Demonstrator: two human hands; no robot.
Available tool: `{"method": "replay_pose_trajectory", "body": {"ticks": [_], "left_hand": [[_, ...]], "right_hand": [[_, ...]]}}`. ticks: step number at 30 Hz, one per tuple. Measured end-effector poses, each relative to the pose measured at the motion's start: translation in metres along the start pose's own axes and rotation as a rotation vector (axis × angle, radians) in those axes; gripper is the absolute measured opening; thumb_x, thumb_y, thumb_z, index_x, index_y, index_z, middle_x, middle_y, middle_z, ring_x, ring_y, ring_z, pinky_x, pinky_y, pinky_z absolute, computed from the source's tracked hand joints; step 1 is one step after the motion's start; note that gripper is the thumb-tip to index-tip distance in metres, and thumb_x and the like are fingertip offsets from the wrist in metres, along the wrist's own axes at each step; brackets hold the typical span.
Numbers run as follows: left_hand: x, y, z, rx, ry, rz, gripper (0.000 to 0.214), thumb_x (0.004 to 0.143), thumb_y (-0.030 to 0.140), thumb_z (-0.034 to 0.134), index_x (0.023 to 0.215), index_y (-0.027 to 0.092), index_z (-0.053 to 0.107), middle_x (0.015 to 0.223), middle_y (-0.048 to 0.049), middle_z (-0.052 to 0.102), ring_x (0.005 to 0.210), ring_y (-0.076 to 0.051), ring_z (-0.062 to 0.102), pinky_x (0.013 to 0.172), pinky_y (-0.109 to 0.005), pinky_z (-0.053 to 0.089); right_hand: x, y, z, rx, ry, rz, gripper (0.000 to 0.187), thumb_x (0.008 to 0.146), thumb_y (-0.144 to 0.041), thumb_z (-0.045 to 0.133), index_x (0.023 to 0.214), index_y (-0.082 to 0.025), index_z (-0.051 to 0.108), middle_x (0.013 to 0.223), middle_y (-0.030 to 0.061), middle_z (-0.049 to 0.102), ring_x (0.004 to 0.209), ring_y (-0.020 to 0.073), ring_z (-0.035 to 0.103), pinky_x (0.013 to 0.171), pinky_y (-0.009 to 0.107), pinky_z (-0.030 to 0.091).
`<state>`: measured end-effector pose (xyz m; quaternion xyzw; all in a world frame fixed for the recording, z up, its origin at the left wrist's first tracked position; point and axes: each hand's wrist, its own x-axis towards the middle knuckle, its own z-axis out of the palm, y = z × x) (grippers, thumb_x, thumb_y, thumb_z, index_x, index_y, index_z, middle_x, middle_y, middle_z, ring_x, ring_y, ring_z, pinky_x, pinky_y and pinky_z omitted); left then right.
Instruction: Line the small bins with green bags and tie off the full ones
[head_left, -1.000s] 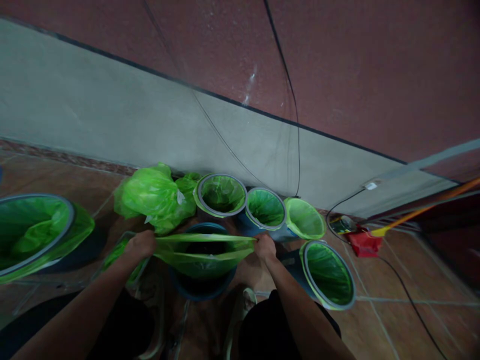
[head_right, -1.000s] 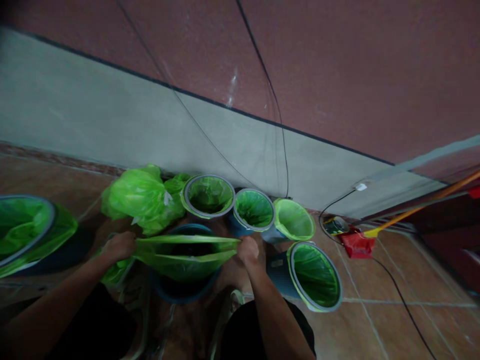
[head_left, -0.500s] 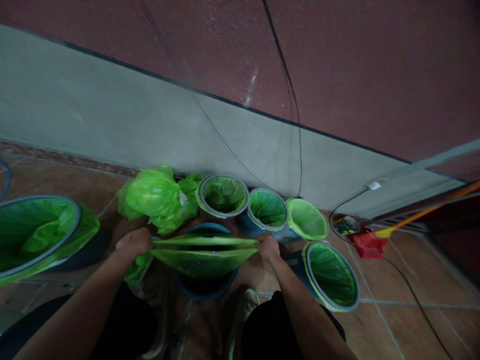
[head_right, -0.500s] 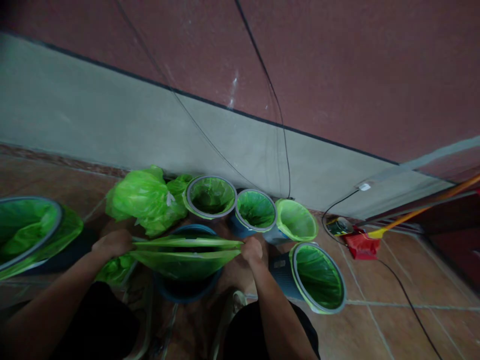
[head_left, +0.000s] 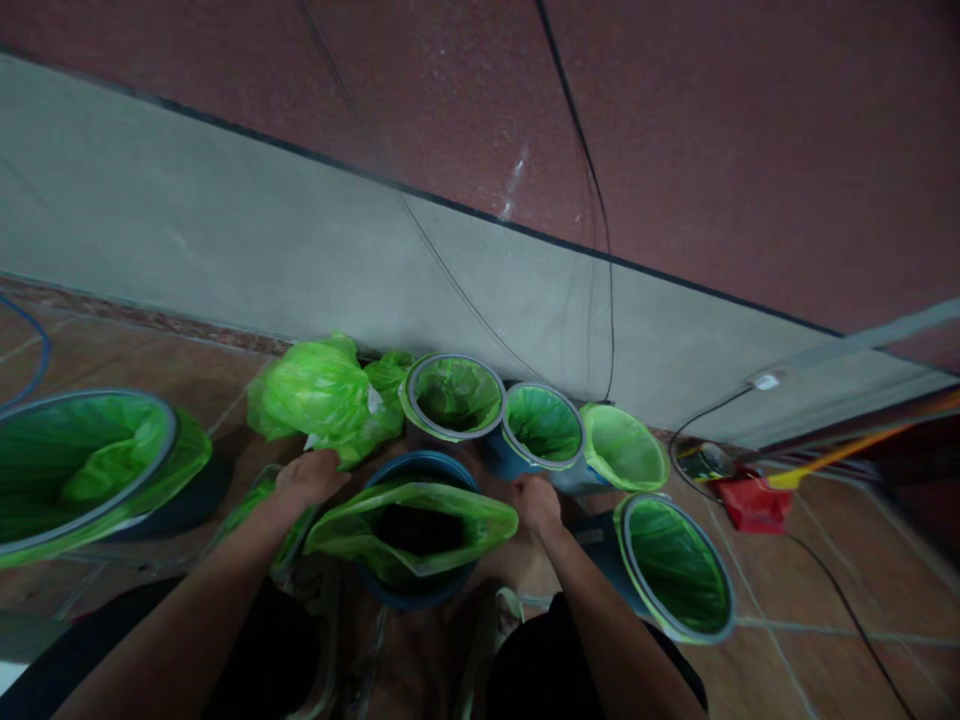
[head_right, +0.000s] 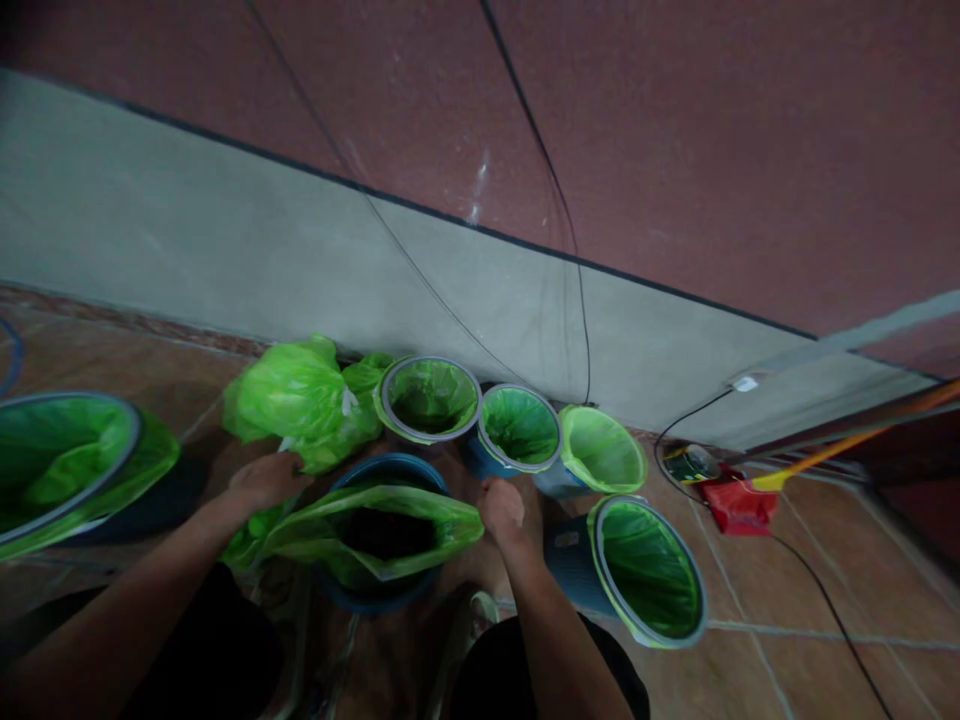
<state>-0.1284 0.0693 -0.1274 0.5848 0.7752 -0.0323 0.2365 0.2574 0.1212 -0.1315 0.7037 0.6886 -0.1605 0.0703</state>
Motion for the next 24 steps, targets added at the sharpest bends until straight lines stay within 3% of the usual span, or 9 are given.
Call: {"method": "replay_pose_trajectory", "body": {"ticks": [4,7,10,13,17,21,24], "left_hand": [[-0.012,0.036,0.002,0.011,0.03,0.143,0.038,0.089,0.034,0.049,0.118,0.016,0.066,0.117,-0.0146,0.071,0.112,-0.029,0.066,0.097,-0.038,0.048],[-0.016,0.057,0.011,-0.066,0.053,0.299,0.037,0.09,0.028,0.048,0.121,0.016,0.064,0.122,-0.0122,0.07,0.112,-0.026,0.065,0.1,-0.036,0.047],[-0.016,0.071,0.024,-0.151,0.057,0.428,0.038,0.087,0.022,0.049,0.122,0.016,0.064,0.126,-0.0119,0.068,0.118,-0.025,0.061,0.106,-0.036,0.043],[-0.016,0.082,0.04,-0.202,0.045,0.499,0.04,0.084,0.016,0.05,0.121,0.016,0.065,0.125,-0.0123,0.068,0.122,-0.028,0.059,0.108,-0.038,0.041],[-0.013,0.099,0.058,-0.159,0.024,0.516,0.05,0.081,0.013,0.05,0.13,0.009,0.058,0.129,-0.0172,0.064,0.125,-0.033,0.055,0.11,-0.04,0.037],[-0.01,0.112,0.07,-0.041,-0.026,0.464,0.063,0.078,0.008,0.051,0.141,0.007,0.046,0.132,-0.021,0.062,0.126,-0.03,0.055,0.111,-0.042,0.037],[-0.01,0.116,0.072,-0.049,-0.045,0.406,0.049,0.081,0.008,0.048,0.129,0.005,0.057,0.117,-0.0226,0.069,0.113,-0.031,0.064,0.101,-0.041,0.045]], "right_hand": [[-0.006,-0.013,-0.006,0.03,0.02,-0.078,0.027,0.091,-0.022,0.051,0.103,-0.02,0.075,0.101,0.0086,0.076,0.096,0.0207,0.07,0.082,0.026,0.048],[-0.015,-0.03,-0.008,0.148,0.013,-0.266,0.026,0.09,-0.019,0.05,0.096,-0.019,0.075,0.098,0.0065,0.076,0.092,0.0173,0.07,0.08,0.023,0.047],[-0.031,-0.049,0.001,0.254,-0.123,-0.491,0.022,0.087,-0.019,0.053,0.093,-0.02,0.074,0.092,0.0034,0.075,0.082,0.0148,0.068,0.074,0.022,0.047],[-0.051,-0.067,0.02,0.208,-0.262,-0.652,0.025,0.081,-0.023,0.061,0.104,-0.02,0.072,0.097,0.0042,0.074,0.084,0.0169,0.067,0.076,0.026,0.049],[-0.071,-0.085,0.052,-0.06,-0.308,-0.78,0.047,0.074,-0.03,0.069,0.119,-0.016,0.065,0.114,0.0123,0.07,0.101,0.0264,0.065,0.087,0.036,0.051],[-0.077,-0.097,0.074,-0.264,-0.343,-0.773,0.045,0.071,-0.021,0.068,0.115,-0.01,0.064,0.114,0.0175,0.069,0.101,0.0313,0.065,0.09,0.046,0.052],[-0.077,-0.103,0.086,-0.308,-0.352,-0.775,0.04,0.07,-0.013,0.066,0.11,-0.009,0.067,0.107,0.0169,0.072,0.098,0.0305,0.067,0.092,0.047,0.051]]}}
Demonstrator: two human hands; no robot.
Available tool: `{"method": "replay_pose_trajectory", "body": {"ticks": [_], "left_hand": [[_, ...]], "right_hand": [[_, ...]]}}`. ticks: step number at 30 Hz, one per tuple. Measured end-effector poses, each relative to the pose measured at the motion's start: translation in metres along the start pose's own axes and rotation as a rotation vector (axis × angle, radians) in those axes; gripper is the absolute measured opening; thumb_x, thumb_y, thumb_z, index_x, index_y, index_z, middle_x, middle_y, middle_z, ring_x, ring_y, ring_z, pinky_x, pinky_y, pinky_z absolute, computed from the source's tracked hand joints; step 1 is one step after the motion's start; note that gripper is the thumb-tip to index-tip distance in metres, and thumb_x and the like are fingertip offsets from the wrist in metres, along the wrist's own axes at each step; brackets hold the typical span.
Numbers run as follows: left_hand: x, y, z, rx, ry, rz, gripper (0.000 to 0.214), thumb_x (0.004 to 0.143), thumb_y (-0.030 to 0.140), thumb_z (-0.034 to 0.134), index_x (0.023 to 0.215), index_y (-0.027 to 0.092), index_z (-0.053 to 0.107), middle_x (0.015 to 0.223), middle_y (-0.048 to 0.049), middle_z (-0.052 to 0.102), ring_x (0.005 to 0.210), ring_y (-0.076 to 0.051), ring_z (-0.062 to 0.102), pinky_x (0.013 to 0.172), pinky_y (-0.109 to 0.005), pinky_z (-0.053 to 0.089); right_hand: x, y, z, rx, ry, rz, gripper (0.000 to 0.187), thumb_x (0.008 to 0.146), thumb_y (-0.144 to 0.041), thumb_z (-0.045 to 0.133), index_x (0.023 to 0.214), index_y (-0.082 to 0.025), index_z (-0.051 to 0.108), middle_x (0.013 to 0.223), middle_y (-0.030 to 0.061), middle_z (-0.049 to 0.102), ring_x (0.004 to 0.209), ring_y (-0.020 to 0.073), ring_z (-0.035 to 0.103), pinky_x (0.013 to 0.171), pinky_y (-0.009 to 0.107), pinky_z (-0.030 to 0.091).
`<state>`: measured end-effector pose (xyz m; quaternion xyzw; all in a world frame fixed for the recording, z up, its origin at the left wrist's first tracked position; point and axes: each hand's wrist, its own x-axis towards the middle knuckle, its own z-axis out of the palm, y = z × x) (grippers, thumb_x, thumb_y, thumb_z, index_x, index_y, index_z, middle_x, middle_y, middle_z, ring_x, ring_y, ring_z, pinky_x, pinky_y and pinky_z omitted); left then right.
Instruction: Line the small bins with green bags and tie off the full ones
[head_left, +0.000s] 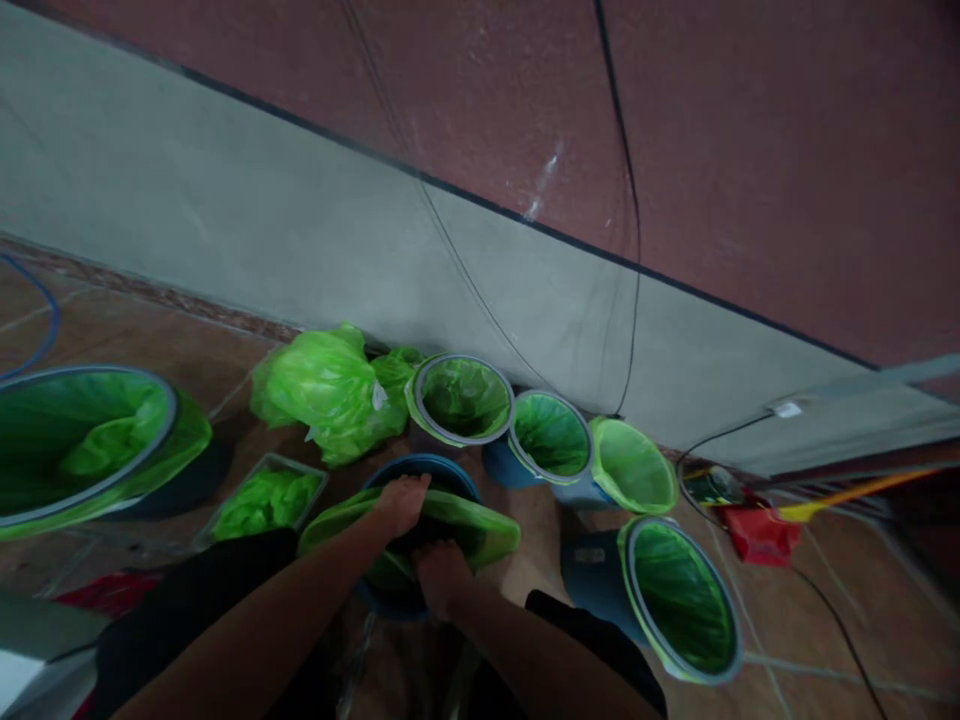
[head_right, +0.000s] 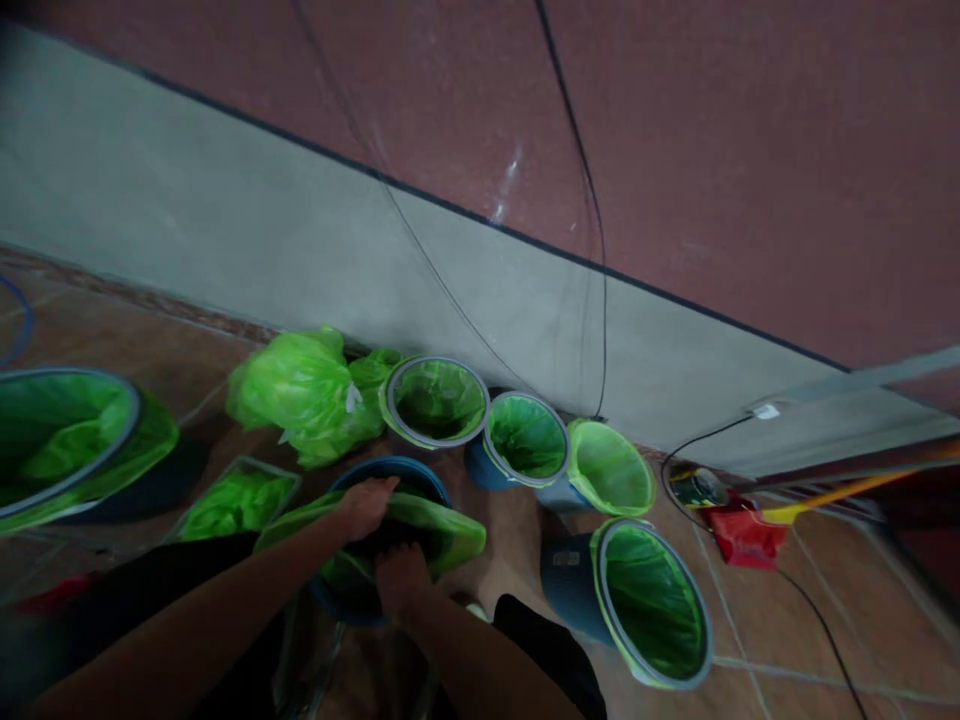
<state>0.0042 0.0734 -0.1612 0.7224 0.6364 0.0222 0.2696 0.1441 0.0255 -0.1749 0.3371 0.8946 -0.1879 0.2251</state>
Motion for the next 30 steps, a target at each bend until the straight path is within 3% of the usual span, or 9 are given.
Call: {"method": "replay_pose_trajectory", "body": {"ticks": [5,10,15,18,22,27,30], "left_hand": [[0.002,0.007,-0.013,-0.014,0.035,-0.029,0.031,0.089,0.014,0.044,0.093,0.009,0.074,0.1,-0.0211,0.074,0.101,-0.032,0.069,0.089,-0.038,0.05],[0.004,0.015,-0.036,-0.03,0.098,-0.058,0.031,0.092,0.022,0.044,0.097,0.014,0.073,0.103,-0.0175,0.074,0.103,-0.03,0.068,0.092,-0.04,0.05],[-0.003,0.016,-0.058,-0.03,0.141,-0.085,0.034,0.094,0.025,0.04,0.096,0.016,0.073,0.098,-0.0144,0.075,0.096,-0.026,0.07,0.086,-0.037,0.05],[-0.007,0.014,-0.069,-0.087,0.205,-0.08,0.03,0.092,0.028,0.045,0.094,0.018,0.073,0.094,-0.0102,0.075,0.091,-0.023,0.069,0.083,-0.032,0.049],[-0.012,0.015,-0.081,-0.274,0.26,-0.029,0.027,0.089,0.028,0.048,0.081,0.018,0.072,0.082,-0.0059,0.072,0.078,-0.018,0.064,0.075,-0.029,0.046],[-0.019,0.022,-0.098,-0.739,0.241,0.216,0.028,0.084,0.038,0.054,0.07,0.016,0.066,0.082,-0.0032,0.067,0.079,-0.016,0.06,0.075,-0.027,0.046],[-0.021,0.023,-0.104,-0.88,0.236,0.174,0.034,0.08,0.046,0.057,0.068,0.015,0.064,0.082,-0.0036,0.067,0.077,-0.016,0.059,0.074,-0.028,0.048]], "right_hand": [[0.008,0.0,0.004,0.042,0.093,-0.012,0.024,0.071,-0.012,0.066,0.094,-0.012,0.072,0.095,0.0158,0.075,0.087,0.0312,0.069,0.081,0.043,0.053],[0.003,0.011,-0.015,0.222,0.326,0.028,0.02,0.085,-0.017,0.053,0.092,-0.016,0.071,0.092,0.0122,0.073,0.084,0.0268,0.068,0.076,0.036,0.05],[-0.013,0.021,-0.044,0.483,0.397,0.038,0.026,0.085,-0.009,0.047,0.094,-0.018,0.07,0.097,0.0073,0.07,0.094,0.0196,0.064,0.086,0.03,0.047],[-0.024,0.026,-0.064,0.665,0.487,0.025,0.025,0.086,-0.01,0.047,0.092,-0.02,0.07,0.093,0.0049,0.07,0.091,0.017,0.064,0.084,0.028,0.046],[-0.044,0.028,-0.091,0.915,0.576,0.072,0.024,0.09,-0.022,0.047,0.095,-0.022,0.07,0.08,0.0008,0.07,0.072,0.0148,0.062,0.07,0.027,0.046],[-0.068,0.038,-0.116,1.217,0.767,0.0,0.022,0.089,-0.035,0.053,0.095,-0.022,0.07,0.07,-0.0006,0.067,0.065,0.0138,0.058,0.064,0.025,0.044],[-0.069,0.05,-0.122,1.464,0.898,0.107,0.024,0.082,-0.04,0.059,0.091,-0.019,0.068,0.058,-0.0029,0.059,0.056,0.0122,0.053,0.058,0.025,0.041]]}}
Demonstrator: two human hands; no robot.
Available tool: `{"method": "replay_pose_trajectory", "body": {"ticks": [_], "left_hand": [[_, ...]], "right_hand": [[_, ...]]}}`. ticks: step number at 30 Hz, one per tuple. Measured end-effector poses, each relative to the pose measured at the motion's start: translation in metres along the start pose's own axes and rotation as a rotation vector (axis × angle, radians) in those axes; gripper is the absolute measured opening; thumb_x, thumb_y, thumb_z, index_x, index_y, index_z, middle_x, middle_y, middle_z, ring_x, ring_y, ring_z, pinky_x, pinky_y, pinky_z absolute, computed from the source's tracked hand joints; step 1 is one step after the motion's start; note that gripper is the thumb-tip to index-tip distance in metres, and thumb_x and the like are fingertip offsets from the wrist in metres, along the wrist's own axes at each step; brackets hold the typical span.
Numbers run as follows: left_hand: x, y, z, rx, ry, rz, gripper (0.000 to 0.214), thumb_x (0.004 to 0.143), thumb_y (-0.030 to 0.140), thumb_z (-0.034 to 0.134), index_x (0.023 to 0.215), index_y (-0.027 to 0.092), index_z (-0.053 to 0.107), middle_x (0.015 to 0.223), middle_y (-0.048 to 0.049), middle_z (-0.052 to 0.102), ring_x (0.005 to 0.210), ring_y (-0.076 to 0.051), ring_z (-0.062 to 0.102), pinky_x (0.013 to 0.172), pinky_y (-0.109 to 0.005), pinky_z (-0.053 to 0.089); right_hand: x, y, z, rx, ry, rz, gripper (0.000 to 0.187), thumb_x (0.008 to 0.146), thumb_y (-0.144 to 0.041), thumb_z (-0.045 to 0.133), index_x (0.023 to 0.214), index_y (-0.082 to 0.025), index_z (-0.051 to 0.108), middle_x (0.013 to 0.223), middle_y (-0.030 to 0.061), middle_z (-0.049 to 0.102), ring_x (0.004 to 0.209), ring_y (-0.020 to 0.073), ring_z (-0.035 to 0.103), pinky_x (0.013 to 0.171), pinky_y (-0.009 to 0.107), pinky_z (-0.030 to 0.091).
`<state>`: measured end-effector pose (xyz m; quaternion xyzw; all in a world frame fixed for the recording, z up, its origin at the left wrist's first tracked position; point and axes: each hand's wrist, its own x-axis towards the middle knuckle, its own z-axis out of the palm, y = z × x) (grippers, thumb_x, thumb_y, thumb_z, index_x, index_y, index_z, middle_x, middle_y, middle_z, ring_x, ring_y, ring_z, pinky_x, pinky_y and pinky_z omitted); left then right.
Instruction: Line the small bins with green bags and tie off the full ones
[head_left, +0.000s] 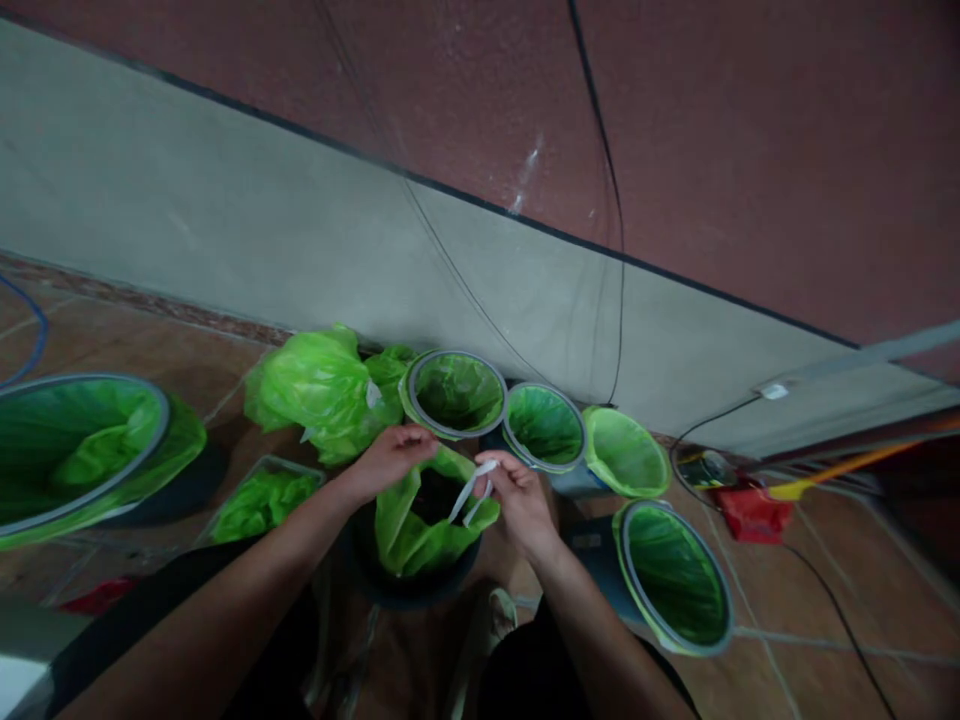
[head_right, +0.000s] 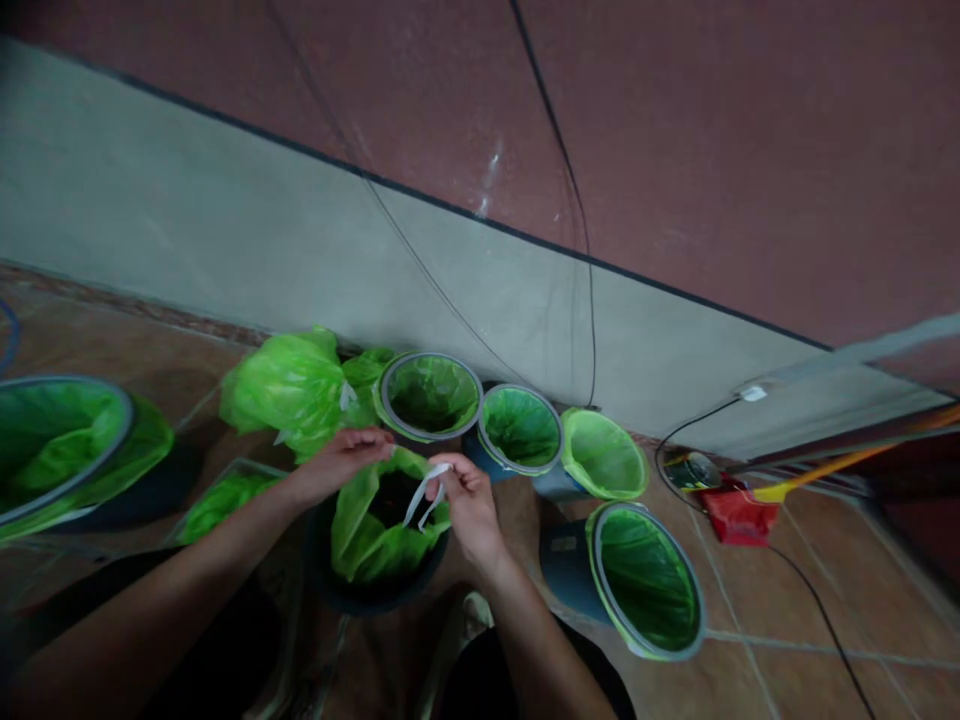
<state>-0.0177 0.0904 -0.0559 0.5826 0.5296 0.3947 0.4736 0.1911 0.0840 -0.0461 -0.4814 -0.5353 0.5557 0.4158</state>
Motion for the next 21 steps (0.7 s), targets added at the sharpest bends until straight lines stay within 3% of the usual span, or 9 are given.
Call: {"method": "replay_pose_trajectory", "body": {"ticks": [2,4,8,11,14,17,21], "left_hand": [[-0.002,0.004,-0.002,-0.025,-0.015,-0.019,0.036,0.078,0.049,0.058,0.065,0.016,0.062,0.092,-0.0057,0.071,0.083,-0.018,0.061,0.078,-0.029,0.049],[-0.005,0.009,-0.004,-0.052,-0.072,-0.008,0.038,0.078,0.052,0.059,0.064,0.016,0.062,0.107,-0.0071,0.071,0.092,-0.02,0.062,0.083,-0.03,0.049],[-0.014,0.024,-0.011,-0.096,0.003,-0.069,0.04,0.077,0.056,0.06,0.07,0.017,0.065,0.102,-0.0068,0.073,0.089,-0.021,0.064,0.081,-0.032,0.051],[-0.019,0.033,-0.016,-0.155,-0.07,-0.042,0.035,0.077,0.052,0.064,0.072,0.018,0.068,0.11,-0.0074,0.072,0.098,-0.023,0.064,0.087,-0.032,0.051],[-0.017,0.034,-0.017,-0.205,0.026,-0.059,0.034,0.077,0.052,0.066,0.076,0.018,0.071,0.103,-0.0076,0.073,0.094,-0.022,0.065,0.085,-0.033,0.052],[-0.011,0.03,-0.011,-0.202,0.029,-0.029,0.034,0.077,0.051,0.066,0.075,0.017,0.073,0.111,-0.0086,0.072,0.099,-0.023,0.064,0.09,-0.036,0.051],[-0.005,0.025,0.003,-0.118,0.009,0.045,0.034,0.078,0.049,0.066,0.074,0.017,0.075,0.108,-0.0098,0.072,0.106,-0.025,0.062,0.099,-0.038,0.046]], "right_hand": [[0.005,0.001,-0.004,0.062,0.076,0.022,0.024,0.079,-0.04,0.062,0.089,-0.019,0.067,0.055,-0.0043,0.056,0.053,0.011,0.05,0.057,0.024,0.04],[0.008,0.002,-0.004,0.105,0.07,0.014,0.026,0.078,-0.04,0.063,0.092,-0.019,0.068,0.058,-0.0043,0.057,0.053,0.0105,0.05,0.057,0.024,0.04],[0.014,0.004,-0.001,0.154,0.108,0.067,0.027,0.075,-0.043,0.064,0.082,-0.017,0.068,0.057,-0.0051,0.053,0.047,0.008,0.042,0.048,0.023,0.035],[0.019,0.005,0.001,0.134,0.132,0.054,0.029,0.075,-0.045,0.065,0.078,-0.016,0.068,0.056,-0.0051,0.051,0.047,0.0075,0.041,0.047,0.022,0.032],[0.022,0.009,0.003,0.113,0.117,0.065,0.03,0.073,-0.046,0.065,0.073,-0.017,0.066,0.055,-0.0052,0.051,0.046,0.0077,0.04,0.045,0.021,0.031],[0.02,0.011,0.008,0.069,0.035,0.075,0.029,0.074,-0.046,0.064,0.076,-0.017,0.065,0.054,-0.0054,0.051,0.047,0.0079,0.041,0.045,0.02,0.031],[0.011,0.014,0.025,0.02,-0.229,0.045,0.034,0.074,-0.04,0.069,0.1,-0.019,0.062,0.06,-0.0067,0.055,0.051,0.0089,0.047,0.048,0.02,0.037]]}}
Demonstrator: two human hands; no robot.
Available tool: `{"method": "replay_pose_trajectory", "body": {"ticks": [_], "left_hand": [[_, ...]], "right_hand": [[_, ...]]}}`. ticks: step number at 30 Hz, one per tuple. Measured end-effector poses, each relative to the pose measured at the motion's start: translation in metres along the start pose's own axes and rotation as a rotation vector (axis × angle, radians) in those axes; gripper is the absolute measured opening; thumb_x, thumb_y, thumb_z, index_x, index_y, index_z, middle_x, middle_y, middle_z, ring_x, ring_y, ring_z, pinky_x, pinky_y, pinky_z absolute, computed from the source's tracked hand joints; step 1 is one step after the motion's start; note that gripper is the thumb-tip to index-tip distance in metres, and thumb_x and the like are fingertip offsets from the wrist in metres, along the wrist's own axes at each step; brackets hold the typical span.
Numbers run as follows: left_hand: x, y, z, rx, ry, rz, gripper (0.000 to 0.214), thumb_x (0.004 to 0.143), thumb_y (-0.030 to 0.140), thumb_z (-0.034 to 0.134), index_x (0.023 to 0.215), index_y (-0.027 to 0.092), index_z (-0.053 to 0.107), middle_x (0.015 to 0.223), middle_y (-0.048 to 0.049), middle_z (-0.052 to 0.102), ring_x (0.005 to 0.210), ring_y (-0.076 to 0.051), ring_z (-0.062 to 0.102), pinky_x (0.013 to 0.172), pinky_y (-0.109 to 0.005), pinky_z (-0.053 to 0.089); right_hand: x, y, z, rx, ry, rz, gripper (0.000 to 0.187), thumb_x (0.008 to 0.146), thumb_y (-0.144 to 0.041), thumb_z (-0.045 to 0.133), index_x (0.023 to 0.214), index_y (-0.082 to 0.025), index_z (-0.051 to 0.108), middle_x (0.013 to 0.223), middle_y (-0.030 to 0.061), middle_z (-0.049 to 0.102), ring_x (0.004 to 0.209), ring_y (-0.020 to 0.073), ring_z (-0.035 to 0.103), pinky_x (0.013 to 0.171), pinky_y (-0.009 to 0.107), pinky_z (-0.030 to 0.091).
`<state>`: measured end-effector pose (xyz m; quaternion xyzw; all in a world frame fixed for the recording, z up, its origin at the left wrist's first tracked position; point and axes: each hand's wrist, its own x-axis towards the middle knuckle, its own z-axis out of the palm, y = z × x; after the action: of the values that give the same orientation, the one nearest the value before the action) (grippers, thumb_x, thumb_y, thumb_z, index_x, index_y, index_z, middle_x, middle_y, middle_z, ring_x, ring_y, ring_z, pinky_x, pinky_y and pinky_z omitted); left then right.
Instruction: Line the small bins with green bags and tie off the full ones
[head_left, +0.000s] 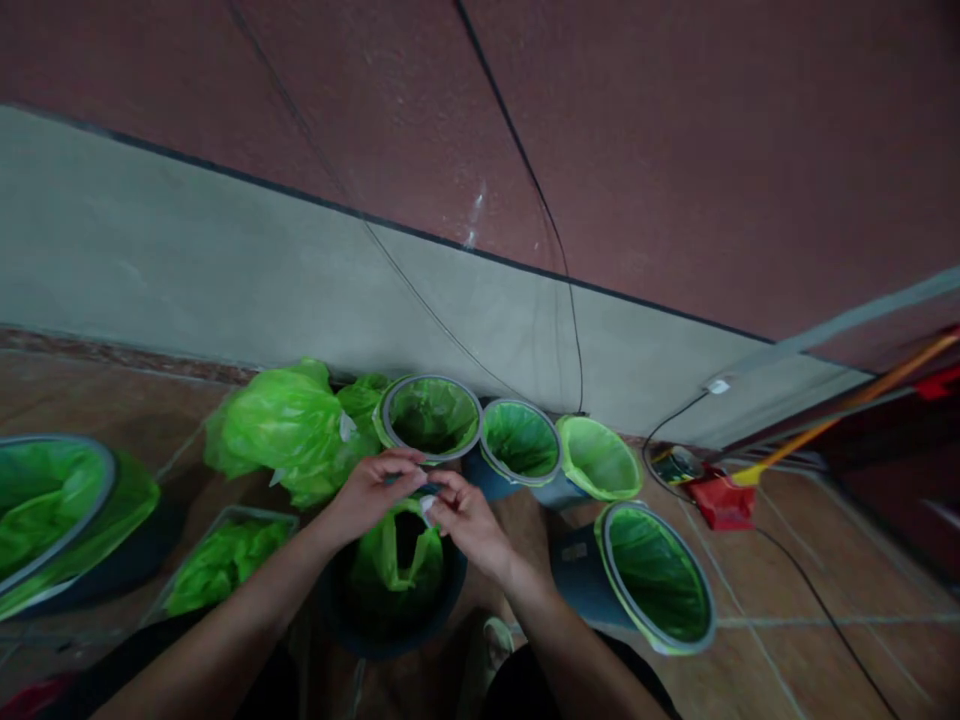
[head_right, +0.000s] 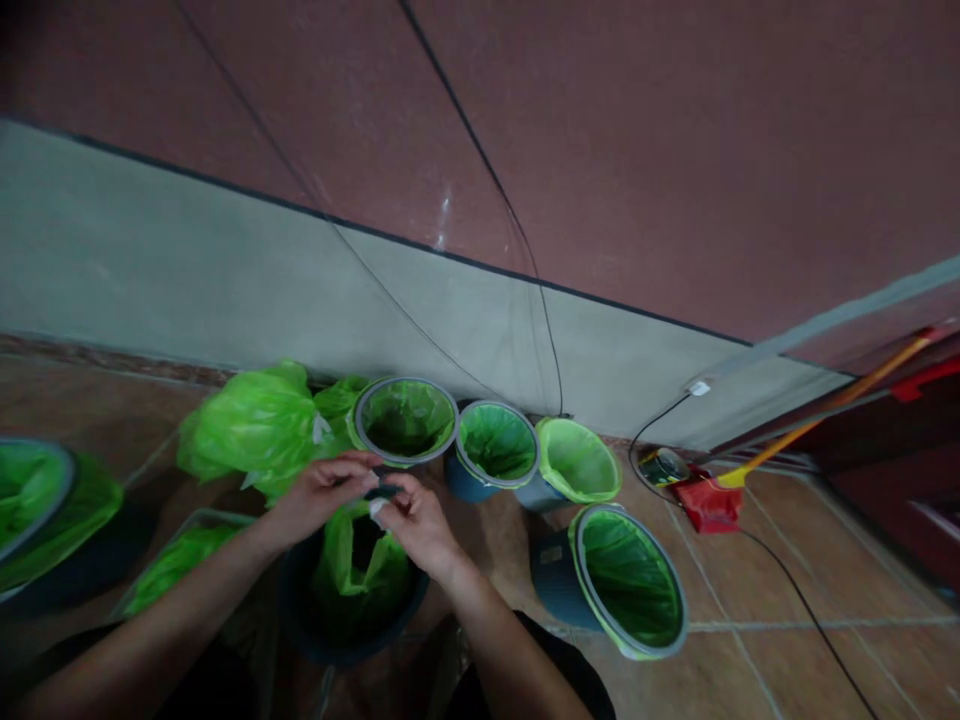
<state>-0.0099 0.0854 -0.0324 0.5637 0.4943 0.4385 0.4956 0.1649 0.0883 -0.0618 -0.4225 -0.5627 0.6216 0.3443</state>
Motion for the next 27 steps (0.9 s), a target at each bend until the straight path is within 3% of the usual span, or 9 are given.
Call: {"method": "replay_pose_trajectory", "body": {"ticks": [2,4,7,9,13,17,22,27], "left_hand": [[0.001,-0.004,0.008,0.038,-0.1,0.042,0.033,0.079,0.048,0.064,0.072,0.018,0.075,0.112,-0.0094,0.071,0.112,-0.024,0.06,0.1,-0.035,0.046],[0.002,-0.009,0.015,0.02,-0.145,0.004,0.038,0.082,0.052,0.06,0.073,0.018,0.073,0.105,-0.0084,0.071,0.102,-0.023,0.064,0.088,-0.033,0.051],[0.002,-0.019,0.02,-0.071,0.039,-0.064,0.043,0.084,0.058,0.053,0.082,0.017,0.067,0.081,-0.0031,0.067,0.076,-0.018,0.062,0.07,-0.03,0.052],[0.0,-0.024,0.021,-0.122,0.127,-0.051,0.039,0.085,0.056,0.053,0.086,0.018,0.062,0.073,0.0008,0.063,0.071,-0.016,0.059,0.071,-0.03,0.051],[-0.008,-0.028,0.021,-0.153,-0.064,-0.062,0.034,0.089,0.05,0.049,0.082,0.019,0.059,0.073,0.0009,0.062,0.076,-0.017,0.059,0.08,-0.03,0.049],[-0.011,-0.035,0.02,-0.056,-0.221,-0.04,0.034,0.089,0.047,0.049,0.081,0.017,0.063,0.081,-0.0014,0.065,0.083,-0.017,0.059,0.084,-0.029,0.046],[-0.013,-0.058,0.028,0.175,-0.126,-0.105,0.031,0.087,0.042,0.048,0.072,0.018,0.06,0.066,0.002,0.056,0.063,-0.013,0.049,0.064,-0.025,0.039],[-0.016,-0.066,0.038,0.194,-0.139,-0.134,0.033,0.086,0.042,0.046,0.069,0.018,0.06,0.058,0.0033,0.051,0.057,-0.013,0.046,0.058,-0.025,0.035]], "right_hand": [[0.0,0.003,0.01,-0.037,-0.115,-0.008,0.028,0.073,-0.037,0.07,0.094,-0.02,0.061,0.061,-0.0064,0.055,0.051,0.0086,0.047,0.049,0.02,0.038],[0.002,0.006,0.016,-0.056,-0.156,-0.01,0.022,0.077,-0.04,0.065,0.077,-0.019,0.059,0.06,-0.005,0.054,0.051,0.008,0.046,0.048,0.02,0.037],[0.008,0.005,0.014,-0.05,-0.094,0.017,0.029,0.082,-0.043,0.056,0.069,-0.018,0.057,0.058,-0.0032,0.053,0.049,0.0075,0.044,0.046,0.02,0.035],[0.011,0.002,0.008,-0.04,-0.051,0.023,0.027,0.083,-0.041,0.054,0.071,-0.017,0.059,0.06,-0.0025,0.055,0.048,0.0072,0.043,0.046,0.02,0.033],[0.011,-0.004,0.0,0.039,-0.031,-0.004,0.024,0.081,-0.039,0.056,0.071,-0.017,0.062,0.058,-0.0024,0.056,0.047,0.007,0.042,0.047,0.021,0.032],[0.009,-0.009,-0.001,0.269,0.063,0.027,0.02,0.074,-0.037,0.062,0.07,-0.017,0.062,0.055,-0.0029,0.054,0.046,0.0068,0.042,0.045,0.02,0.03],[0.009,-0.019,-0.008,0.481,0.12,0.03,0.022,0.072,-0.037,0.069,0.073,-0.016,0.064,0.053,-0.005,0.05,0.042,0.0032,0.031,0.041,0.02,0.019],[0.013,-0.024,-0.018,0.52,0.165,0.039,0.025,0.068,-0.038,0.073,0.077,-0.017,0.064,0.051,-0.007,0.049,0.039,0.002,0.023,0.04,0.02,0.012]]}}
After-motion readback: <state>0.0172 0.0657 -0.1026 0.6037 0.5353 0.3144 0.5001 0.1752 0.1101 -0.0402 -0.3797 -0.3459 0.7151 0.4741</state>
